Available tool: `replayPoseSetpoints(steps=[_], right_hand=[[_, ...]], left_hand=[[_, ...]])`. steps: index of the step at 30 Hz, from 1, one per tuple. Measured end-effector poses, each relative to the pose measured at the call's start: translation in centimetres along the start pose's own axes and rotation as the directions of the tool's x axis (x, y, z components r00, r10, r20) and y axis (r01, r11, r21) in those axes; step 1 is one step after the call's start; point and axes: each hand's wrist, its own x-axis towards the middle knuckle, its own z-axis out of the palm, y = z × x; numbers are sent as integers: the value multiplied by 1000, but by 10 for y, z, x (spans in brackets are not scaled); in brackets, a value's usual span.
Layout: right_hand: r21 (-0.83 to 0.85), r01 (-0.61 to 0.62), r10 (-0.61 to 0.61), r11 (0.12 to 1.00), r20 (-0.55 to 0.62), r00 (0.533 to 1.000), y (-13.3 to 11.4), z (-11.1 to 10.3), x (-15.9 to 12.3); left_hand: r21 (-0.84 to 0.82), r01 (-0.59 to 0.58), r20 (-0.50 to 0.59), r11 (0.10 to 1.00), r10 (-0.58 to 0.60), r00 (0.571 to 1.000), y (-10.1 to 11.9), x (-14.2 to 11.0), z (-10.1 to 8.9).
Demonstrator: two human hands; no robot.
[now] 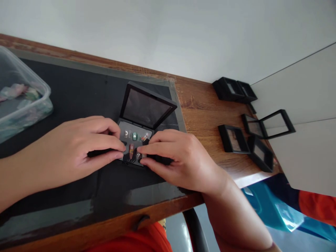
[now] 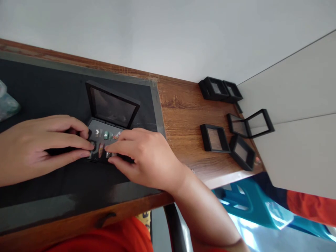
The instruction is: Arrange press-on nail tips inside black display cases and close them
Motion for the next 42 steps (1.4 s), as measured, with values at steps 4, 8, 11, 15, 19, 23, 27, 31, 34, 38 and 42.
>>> replayPoseSetpoints(steps=[4, 8, 11, 15, 19, 23, 27, 31, 34, 38, 42], right_hand=[[-27, -13, 13, 1000, 10, 1000, 1, -1, 0], [-37, -21, 22, 999, 21, 1000, 1, -2, -1], [-34, -26, 27, 999, 29, 999, 0, -3, -1], [-38, -29, 30, 999, 18, 999, -2, -3, -1], [-45, -13, 13, 999, 15, 1000, -3, -3, -1], [-37, -4, 5, 999, 22, 1000, -3, -2, 0], [-41, 12, -12, 999, 19, 1000, -4, 0, 0], [36, 32, -31, 999, -14, 999, -2, -1, 1], [145, -10, 10, 989, 5, 1000, 0, -5, 0], [116, -100, 94, 988, 54, 994, 4, -9, 0], [102, -125, 118, 987, 75, 990, 4, -8, 1]], left_hand=[[6, -18, -20, 1000, 18, 1000, 0, 0, 0], [1, -17, -20, 1000, 17, 1000, 0, 2, 0], [-20, -27, -22, 999, 26, 999, 0, 2, 0], [-36, -31, -21, 999, 30, 999, 0, 3, -2], [-63, -26, -8, 998, 26, 1000, 0, 5, -2], [-87, -22, -5, 996, 21, 1000, 0, 7, -2], [-83, -12, -17, 996, 11, 1000, -1, 5, -2], [-52, 28, -37, 998, -29, 999, -8, -2, -6], [0, 30, -33, 1000, -29, 999, -15, -5, -10], [48, 16, -24, 999, -15, 1000, -17, -5, -10], [78, 38, -18, 996, -37, 999, -13, -5, -9]])
